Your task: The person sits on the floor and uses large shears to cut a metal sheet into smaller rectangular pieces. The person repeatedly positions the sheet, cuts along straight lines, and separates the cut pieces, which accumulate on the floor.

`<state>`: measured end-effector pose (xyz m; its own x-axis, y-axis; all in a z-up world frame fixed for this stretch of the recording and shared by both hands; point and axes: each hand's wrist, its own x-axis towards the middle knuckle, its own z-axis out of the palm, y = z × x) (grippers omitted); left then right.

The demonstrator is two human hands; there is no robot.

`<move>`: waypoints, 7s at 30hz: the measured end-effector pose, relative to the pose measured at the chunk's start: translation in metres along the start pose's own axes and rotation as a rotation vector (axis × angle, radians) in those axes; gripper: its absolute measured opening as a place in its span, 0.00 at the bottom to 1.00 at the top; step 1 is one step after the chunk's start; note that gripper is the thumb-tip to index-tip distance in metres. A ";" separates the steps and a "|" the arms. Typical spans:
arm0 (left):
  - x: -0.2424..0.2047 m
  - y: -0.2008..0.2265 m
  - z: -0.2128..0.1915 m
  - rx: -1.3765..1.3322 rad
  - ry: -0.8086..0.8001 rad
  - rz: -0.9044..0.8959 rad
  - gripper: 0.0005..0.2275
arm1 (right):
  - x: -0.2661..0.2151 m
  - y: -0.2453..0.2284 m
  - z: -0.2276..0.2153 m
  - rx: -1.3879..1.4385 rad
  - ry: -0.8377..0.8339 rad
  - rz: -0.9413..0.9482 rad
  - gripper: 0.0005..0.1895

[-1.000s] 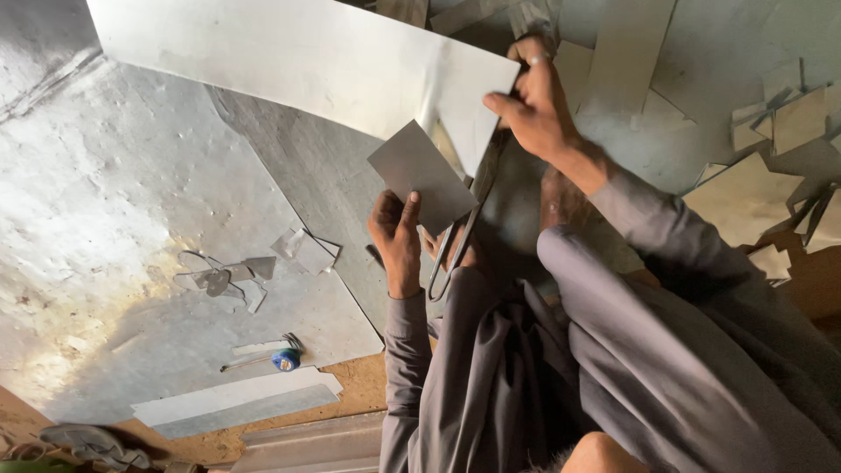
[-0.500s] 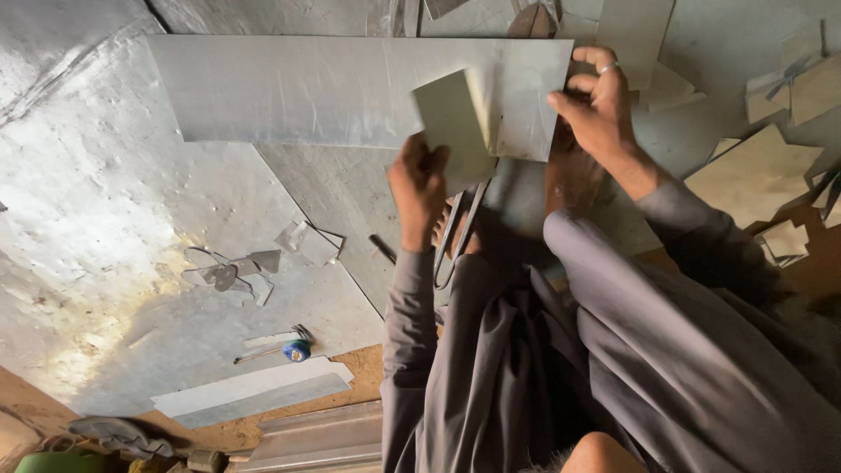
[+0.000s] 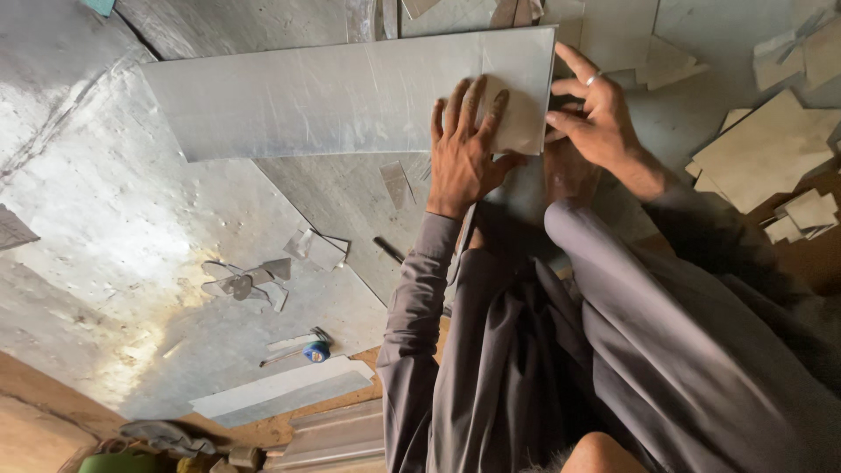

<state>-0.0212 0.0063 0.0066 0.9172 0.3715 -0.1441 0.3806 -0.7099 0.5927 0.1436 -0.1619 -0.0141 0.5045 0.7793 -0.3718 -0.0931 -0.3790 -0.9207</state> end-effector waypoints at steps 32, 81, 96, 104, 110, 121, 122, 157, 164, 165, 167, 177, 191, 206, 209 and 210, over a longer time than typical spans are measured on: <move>0.012 -0.006 0.014 -0.031 -0.051 -0.019 0.40 | 0.006 0.004 -0.003 0.136 -0.033 0.054 0.41; -0.246 0.015 0.010 -0.602 -0.015 -0.667 0.13 | 0.063 0.073 0.018 0.459 0.280 0.143 0.37; -0.242 0.010 0.006 -0.540 -0.072 -0.620 0.15 | 0.057 0.054 0.021 0.398 0.228 0.191 0.37; -0.239 0.013 -0.005 -0.629 -0.094 -0.596 0.16 | 0.056 0.053 0.022 0.446 0.222 0.160 0.31; -0.235 0.015 -0.008 -0.606 -0.105 -0.584 0.16 | 0.057 0.056 0.018 0.345 0.252 0.140 0.32; -0.235 0.016 -0.010 -0.634 -0.087 -0.585 0.16 | 0.055 0.038 0.024 0.358 0.203 0.163 0.31; -0.234 0.015 -0.011 -0.640 -0.090 -0.587 0.16 | 0.055 0.039 0.025 0.319 0.215 0.144 0.32; -0.241 -0.018 0.050 -0.298 -0.008 -0.766 0.16 | 0.057 0.063 0.031 0.398 0.207 0.076 0.35; -0.234 -0.025 0.063 -0.108 -0.108 -0.829 0.18 | 0.063 0.061 0.030 0.297 0.231 0.077 0.41; -0.234 -0.024 0.062 -0.113 -0.109 -0.825 0.18 | 0.063 0.060 0.030 0.324 0.226 0.097 0.41; -0.233 -0.021 0.057 -0.122 -0.108 -0.814 0.18 | 0.064 0.059 0.029 0.377 0.218 0.134 0.39; -0.214 -0.012 0.012 -0.033 -0.171 -0.766 0.18 | 0.046 0.071 0.023 0.367 0.282 0.172 0.44; -0.198 -0.010 0.000 0.096 -0.037 -0.744 0.20 | 0.041 0.047 0.022 0.455 0.237 0.324 0.45; -0.194 -0.015 -0.002 -0.305 -0.147 -0.618 0.37 | 0.022 0.063 0.058 -0.051 0.446 0.299 0.42; -0.192 -0.012 0.002 -0.343 -0.145 -0.664 0.40 | 0.020 0.052 0.061 -0.096 0.473 0.274 0.44; -0.192 -0.012 0.003 -0.332 -0.156 -0.674 0.39 | 0.020 0.051 0.062 -0.108 0.473 0.290 0.44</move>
<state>-0.2015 -0.0583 0.0249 0.5147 0.5541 -0.6542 0.8307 -0.1334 0.5405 0.0959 -0.1346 -0.0763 0.8034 0.3364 -0.4913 -0.2097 -0.6124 -0.7622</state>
